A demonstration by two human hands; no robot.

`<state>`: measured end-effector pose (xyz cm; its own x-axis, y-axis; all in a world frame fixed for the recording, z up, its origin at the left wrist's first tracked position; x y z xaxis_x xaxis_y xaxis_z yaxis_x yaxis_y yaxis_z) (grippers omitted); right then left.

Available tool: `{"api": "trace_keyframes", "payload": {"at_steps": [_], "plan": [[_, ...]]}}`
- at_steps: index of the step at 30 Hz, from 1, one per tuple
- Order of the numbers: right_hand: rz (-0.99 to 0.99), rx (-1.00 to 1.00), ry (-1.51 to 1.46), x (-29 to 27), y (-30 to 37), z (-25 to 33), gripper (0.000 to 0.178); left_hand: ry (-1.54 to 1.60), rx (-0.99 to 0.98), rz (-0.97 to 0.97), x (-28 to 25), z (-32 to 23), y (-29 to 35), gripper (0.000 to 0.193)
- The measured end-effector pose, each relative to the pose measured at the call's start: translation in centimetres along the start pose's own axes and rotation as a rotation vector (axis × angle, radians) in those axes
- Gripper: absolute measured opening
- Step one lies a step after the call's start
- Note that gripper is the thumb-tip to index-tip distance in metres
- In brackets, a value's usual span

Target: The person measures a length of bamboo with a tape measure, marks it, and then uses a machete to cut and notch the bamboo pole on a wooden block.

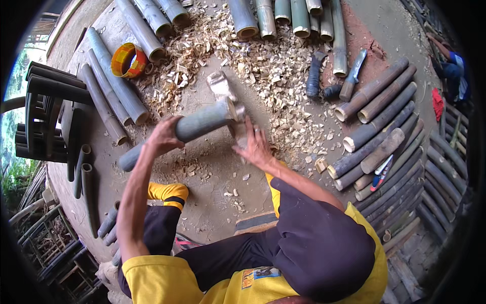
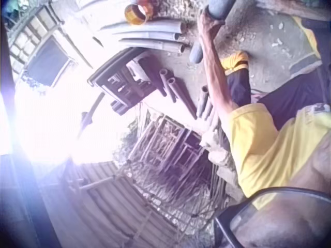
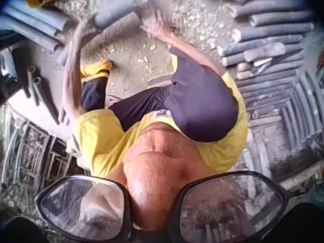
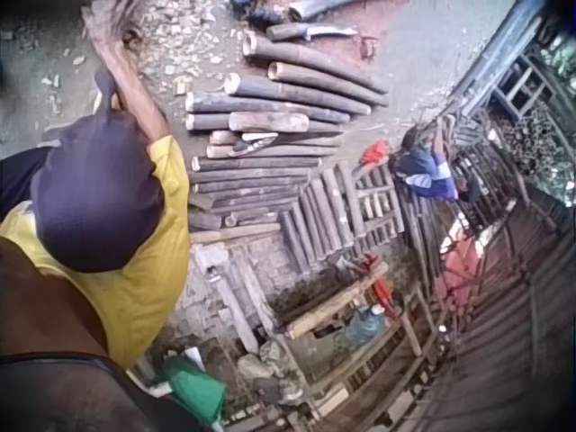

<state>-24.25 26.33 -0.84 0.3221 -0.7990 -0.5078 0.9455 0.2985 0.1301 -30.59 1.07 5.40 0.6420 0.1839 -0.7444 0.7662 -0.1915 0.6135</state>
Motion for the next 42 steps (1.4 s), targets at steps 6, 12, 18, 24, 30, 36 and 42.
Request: {"api": "trace_keyframes", "payload": {"at_steps": [6,12,18,24,30,36,42], "plan": [[-0.38,0.154,-0.33,-12.4,3.4,-5.3,0.052,-0.277,0.022,-0.459,2.2,-8.7,-0.5,0.096],[-0.683,0.179,0.307,-32.5,-3.4,-11.5,0.055,-0.253,-0.016,-0.571,3.8,-8.9,-2.0,0.082],[-0.492,0.656,0.344,-33.7,-6.8,-20.4,0.065,-0.252,-0.066,-0.221,4.0,-8.8,-1.8,0.091],[-0.779,0.546,-0.032,-39.8,-4.5,-22.7,0.074,-0.379,-0.007,-0.742,3.5,-12.2,-0.4,0.086],[-0.837,-0.007,-0.009,-29.8,1.6,-8.7,0.05,-0.355,0.052,-0.242,7.4,-8.3,0.2,0.075],[-0.185,0.192,-0.343,-16.6,6.8,-1.0,0.036,-0.235,0.133,-0.157,9.6,-12.3,-1.4,0.078],[0.121,0.079,-0.238,-7.7,5.7,2.4,0.027,-0.293,0.071,-0.261,7.8,-11.7,1.3,0.078]]}}
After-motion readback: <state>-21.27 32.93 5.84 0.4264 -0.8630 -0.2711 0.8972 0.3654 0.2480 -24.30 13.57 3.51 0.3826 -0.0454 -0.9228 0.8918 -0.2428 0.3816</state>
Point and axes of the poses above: each hand's wrist, its own y-axis away from the middle knuckle, its own x-axis out of the palm, z = x × y, the point moved 9 cm from there along -y, towards the middle knuckle, and after that the axes turned 15 degrees about -y, right-handed, at the moved point
